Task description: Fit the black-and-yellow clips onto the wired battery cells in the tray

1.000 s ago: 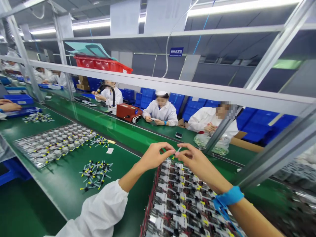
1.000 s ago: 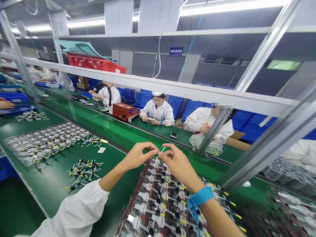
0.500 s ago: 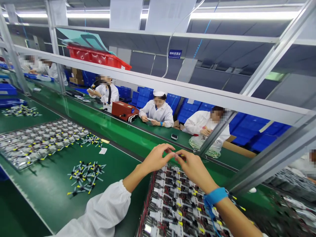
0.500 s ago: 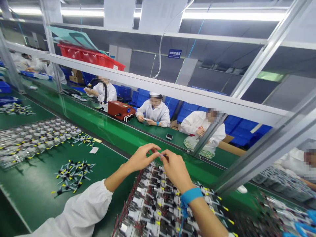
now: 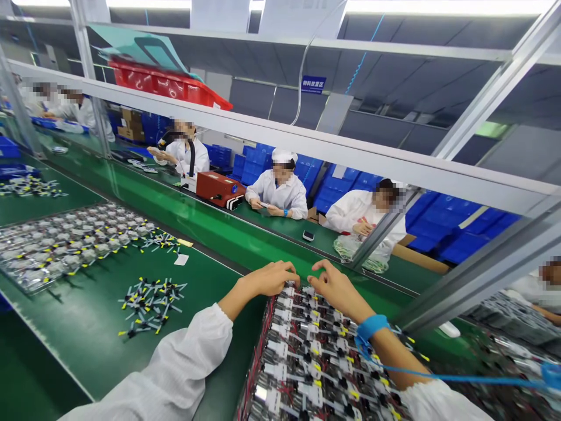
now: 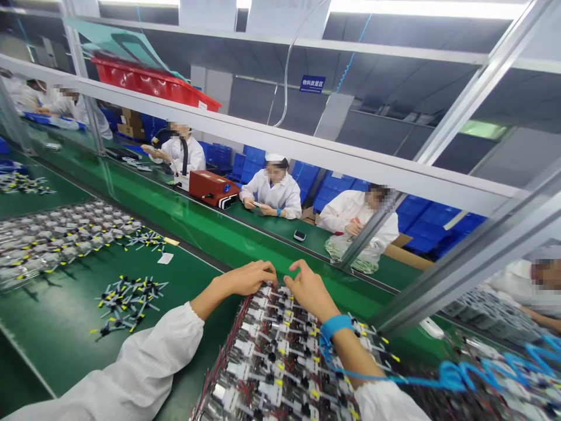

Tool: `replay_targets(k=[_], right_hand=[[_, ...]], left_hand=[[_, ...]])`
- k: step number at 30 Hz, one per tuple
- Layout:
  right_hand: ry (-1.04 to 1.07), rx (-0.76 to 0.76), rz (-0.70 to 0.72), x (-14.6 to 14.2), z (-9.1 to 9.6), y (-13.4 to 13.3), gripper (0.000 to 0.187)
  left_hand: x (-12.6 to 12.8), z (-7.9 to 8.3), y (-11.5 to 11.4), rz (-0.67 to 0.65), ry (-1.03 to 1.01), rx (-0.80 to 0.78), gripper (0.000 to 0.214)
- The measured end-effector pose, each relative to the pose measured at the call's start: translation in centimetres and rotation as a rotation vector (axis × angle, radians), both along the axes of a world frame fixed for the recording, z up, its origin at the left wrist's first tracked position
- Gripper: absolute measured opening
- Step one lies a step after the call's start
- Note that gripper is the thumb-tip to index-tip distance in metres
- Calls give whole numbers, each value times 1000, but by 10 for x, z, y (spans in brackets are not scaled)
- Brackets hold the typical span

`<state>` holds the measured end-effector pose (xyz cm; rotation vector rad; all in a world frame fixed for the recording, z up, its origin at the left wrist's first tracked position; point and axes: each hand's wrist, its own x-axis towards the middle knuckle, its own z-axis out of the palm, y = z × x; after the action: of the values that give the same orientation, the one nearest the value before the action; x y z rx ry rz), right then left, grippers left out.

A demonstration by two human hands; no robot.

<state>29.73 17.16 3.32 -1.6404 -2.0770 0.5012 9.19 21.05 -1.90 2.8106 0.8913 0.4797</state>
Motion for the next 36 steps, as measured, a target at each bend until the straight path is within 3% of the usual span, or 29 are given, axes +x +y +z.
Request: replay_targets(k=[7,14,22,36], right_hand=[[9,-2,80,2,-5,8,39],[39,4,68,0,-13,11,19],[34,6,80,-12,-24,14,16],[26,-18,53,-10,-27,13,9]], left_hand=[[-4,8,-2,-4,-152,-42,36],[-9,6,3,-53,-239,-110,16],[-10,4,9,-16,-322,-302,29],[-7,2,9,-7,-302,-220,20]])
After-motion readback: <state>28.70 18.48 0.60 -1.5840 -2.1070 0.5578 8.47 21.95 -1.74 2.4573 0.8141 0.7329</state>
